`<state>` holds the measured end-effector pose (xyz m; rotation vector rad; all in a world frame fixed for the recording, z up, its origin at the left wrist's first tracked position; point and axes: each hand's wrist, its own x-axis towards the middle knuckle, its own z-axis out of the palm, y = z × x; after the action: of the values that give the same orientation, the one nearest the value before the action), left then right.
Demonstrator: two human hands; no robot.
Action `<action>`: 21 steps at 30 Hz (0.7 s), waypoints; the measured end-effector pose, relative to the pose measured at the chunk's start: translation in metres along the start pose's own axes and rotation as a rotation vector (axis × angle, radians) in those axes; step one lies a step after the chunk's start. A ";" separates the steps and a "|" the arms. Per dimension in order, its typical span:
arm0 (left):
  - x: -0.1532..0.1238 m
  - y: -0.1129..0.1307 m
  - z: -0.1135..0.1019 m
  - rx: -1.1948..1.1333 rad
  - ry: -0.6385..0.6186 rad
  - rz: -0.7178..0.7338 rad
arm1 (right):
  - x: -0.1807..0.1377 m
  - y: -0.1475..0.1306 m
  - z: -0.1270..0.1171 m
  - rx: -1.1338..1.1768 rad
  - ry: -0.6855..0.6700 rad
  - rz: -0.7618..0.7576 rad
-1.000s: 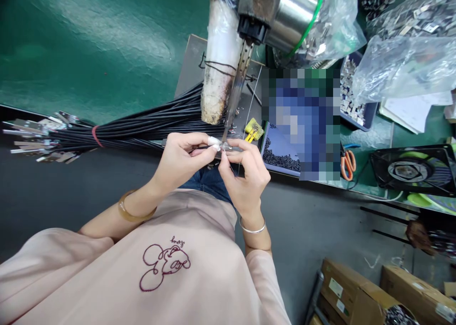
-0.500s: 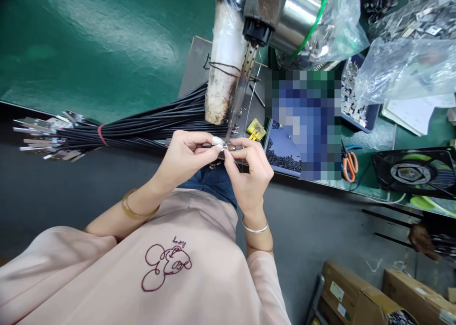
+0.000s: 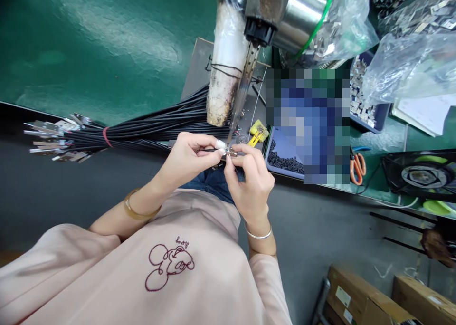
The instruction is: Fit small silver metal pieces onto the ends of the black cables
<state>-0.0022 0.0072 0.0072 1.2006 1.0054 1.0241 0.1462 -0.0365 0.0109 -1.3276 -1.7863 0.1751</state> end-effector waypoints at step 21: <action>-0.013 -0.007 -0.003 0.172 0.037 0.252 | -0.008 -0.003 0.005 0.219 0.057 0.235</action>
<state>-0.0077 -0.0047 0.0008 1.4826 1.0039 1.1780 0.1405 -0.0424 0.0052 -1.3652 -1.5132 0.4452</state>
